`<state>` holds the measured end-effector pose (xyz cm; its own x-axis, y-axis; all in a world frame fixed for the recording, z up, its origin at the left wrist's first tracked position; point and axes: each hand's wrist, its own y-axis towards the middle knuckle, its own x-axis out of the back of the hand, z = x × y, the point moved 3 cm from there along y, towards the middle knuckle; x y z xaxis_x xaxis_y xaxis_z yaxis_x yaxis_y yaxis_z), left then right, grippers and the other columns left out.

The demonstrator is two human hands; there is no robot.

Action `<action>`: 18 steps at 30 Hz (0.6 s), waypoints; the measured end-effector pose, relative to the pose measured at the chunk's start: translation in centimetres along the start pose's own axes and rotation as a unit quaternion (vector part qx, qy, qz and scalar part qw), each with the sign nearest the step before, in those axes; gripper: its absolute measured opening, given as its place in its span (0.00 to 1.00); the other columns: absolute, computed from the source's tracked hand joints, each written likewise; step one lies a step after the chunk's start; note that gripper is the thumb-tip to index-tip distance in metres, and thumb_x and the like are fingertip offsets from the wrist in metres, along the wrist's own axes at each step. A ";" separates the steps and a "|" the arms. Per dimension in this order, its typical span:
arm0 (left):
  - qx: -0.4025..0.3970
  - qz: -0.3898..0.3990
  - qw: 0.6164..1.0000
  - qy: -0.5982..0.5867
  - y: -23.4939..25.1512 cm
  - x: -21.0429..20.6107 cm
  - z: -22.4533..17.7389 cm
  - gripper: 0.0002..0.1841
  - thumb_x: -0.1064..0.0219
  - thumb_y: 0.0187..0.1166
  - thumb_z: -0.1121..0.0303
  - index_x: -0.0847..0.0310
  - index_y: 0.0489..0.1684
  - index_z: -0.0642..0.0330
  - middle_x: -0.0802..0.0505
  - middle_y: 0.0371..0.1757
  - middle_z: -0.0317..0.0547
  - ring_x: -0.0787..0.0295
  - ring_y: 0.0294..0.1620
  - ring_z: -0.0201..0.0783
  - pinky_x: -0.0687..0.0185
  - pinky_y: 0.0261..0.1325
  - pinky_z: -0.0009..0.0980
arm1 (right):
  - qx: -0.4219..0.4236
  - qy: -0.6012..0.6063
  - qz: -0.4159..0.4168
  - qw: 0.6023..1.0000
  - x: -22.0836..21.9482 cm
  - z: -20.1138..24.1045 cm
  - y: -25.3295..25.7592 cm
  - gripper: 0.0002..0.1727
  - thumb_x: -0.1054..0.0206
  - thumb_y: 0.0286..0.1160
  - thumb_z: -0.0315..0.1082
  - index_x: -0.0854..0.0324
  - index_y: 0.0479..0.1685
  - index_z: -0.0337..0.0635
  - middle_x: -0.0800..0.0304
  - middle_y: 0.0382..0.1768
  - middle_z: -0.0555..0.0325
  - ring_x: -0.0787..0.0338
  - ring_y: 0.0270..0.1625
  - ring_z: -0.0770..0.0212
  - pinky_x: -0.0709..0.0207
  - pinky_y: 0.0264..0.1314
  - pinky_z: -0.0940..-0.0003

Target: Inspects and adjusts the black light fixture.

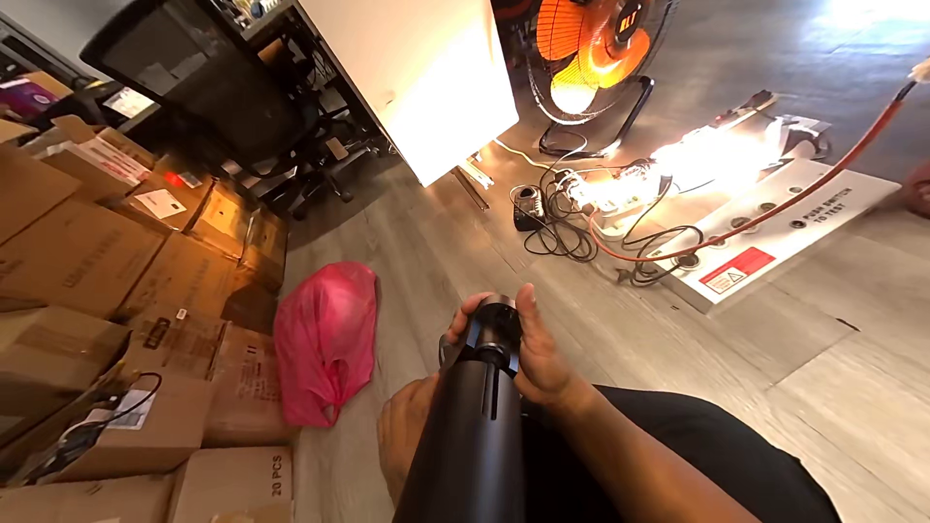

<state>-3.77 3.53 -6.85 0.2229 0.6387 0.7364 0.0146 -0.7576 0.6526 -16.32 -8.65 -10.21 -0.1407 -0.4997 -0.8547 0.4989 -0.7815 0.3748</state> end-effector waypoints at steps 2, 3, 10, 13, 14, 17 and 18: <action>-0.015 -0.040 0.999 -0.015 -0.8 -0.9 0.9 0.17 0.40 0.82 0.62 0.08 0.47 0.66 0.07 0.43 0.54 0.11 0.43 0.43 0.17 0.50 0.32 | -0.011 -0.020 -0.013 1.000 -0.5 -0.1 -0.1 0.46 0.53 0.76 0.77 0.17 0.56 0.39 0.07 0.50 0.48 0.08 0.58 0.52 0.16 0.67 0.55; -0.024 -0.058 0.997 -0.041 -1.0 -1.1 1.1 0.17 0.41 0.84 0.63 0.09 0.44 0.68 0.08 0.40 0.55 0.13 0.42 0.41 0.19 0.51 0.28 | -0.016 -0.036 -0.014 0.999 -0.7 0.0 -0.2 0.47 0.57 0.78 0.77 0.17 0.56 0.39 0.07 0.50 0.49 0.08 0.57 0.53 0.15 0.66 0.56; -0.098 -0.072 0.991 -0.049 -3.1 -2.9 4.8 0.19 0.27 0.70 0.54 0.08 0.42 0.64 0.08 0.37 0.47 0.11 0.41 0.37 0.17 0.50 0.28 | -0.032 -0.008 -0.090 0.995 -1.4 -1.1 -0.3 0.47 0.78 0.88 0.66 0.20 0.52 0.35 0.09 0.44 0.46 0.07 0.51 0.52 0.13 0.61 0.55; 0.065 0.083 0.971 -0.214 -0.4 -0.8 0.7 0.17 0.24 0.71 0.58 0.11 0.45 0.64 0.07 0.42 0.34 0.13 0.47 0.20 0.20 0.58 0.19 | 0.021 -0.051 -0.096 0.994 -1.8 -1.7 -0.5 0.46 0.69 0.87 0.68 0.24 0.65 0.33 0.09 0.50 0.47 0.07 0.55 0.54 0.14 0.65 0.56; 0.107 0.084 0.957 -0.258 0.9 0.4 -1.5 0.18 0.23 0.70 0.61 0.12 0.47 0.67 0.06 0.42 0.34 0.12 0.48 0.18 0.18 0.59 0.17 | 0.038 -0.084 -0.083 0.992 -1.9 -2.2 -0.6 0.47 0.59 0.82 0.74 0.28 0.70 0.35 0.09 0.54 0.50 0.09 0.59 0.58 0.16 0.68 0.58; 0.102 -0.056 0.945 -0.306 1.7 0.8 -3.9 0.19 0.19 0.63 0.67 0.15 0.46 0.69 0.04 0.42 0.32 0.09 0.49 0.16 0.12 0.58 0.17 | 0.027 -0.171 -0.086 0.981 -2.0 -3.7 -1.2 0.54 0.46 0.64 0.82 0.29 0.71 0.38 0.08 0.55 0.60 0.10 0.61 0.69 0.16 0.69 0.65; 0.094 -0.051 0.941 -0.320 1.6 0.6 -3.7 0.19 0.19 0.65 0.65 0.15 0.48 0.66 0.04 0.44 0.30 0.08 0.51 0.17 0.12 0.59 0.19 | 0.019 -0.171 -0.090 0.981 -1.8 -3.8 -1.2 0.55 0.46 0.63 0.83 0.28 0.71 0.38 0.08 0.54 0.59 0.09 0.60 0.68 0.15 0.69 0.64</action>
<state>-7.26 3.15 -4.71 0.7517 0.5427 0.3748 0.2260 -0.7458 0.6266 -13.45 -5.41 -10.49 -0.5044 -0.4440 -0.7406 0.4090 -0.8782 0.2480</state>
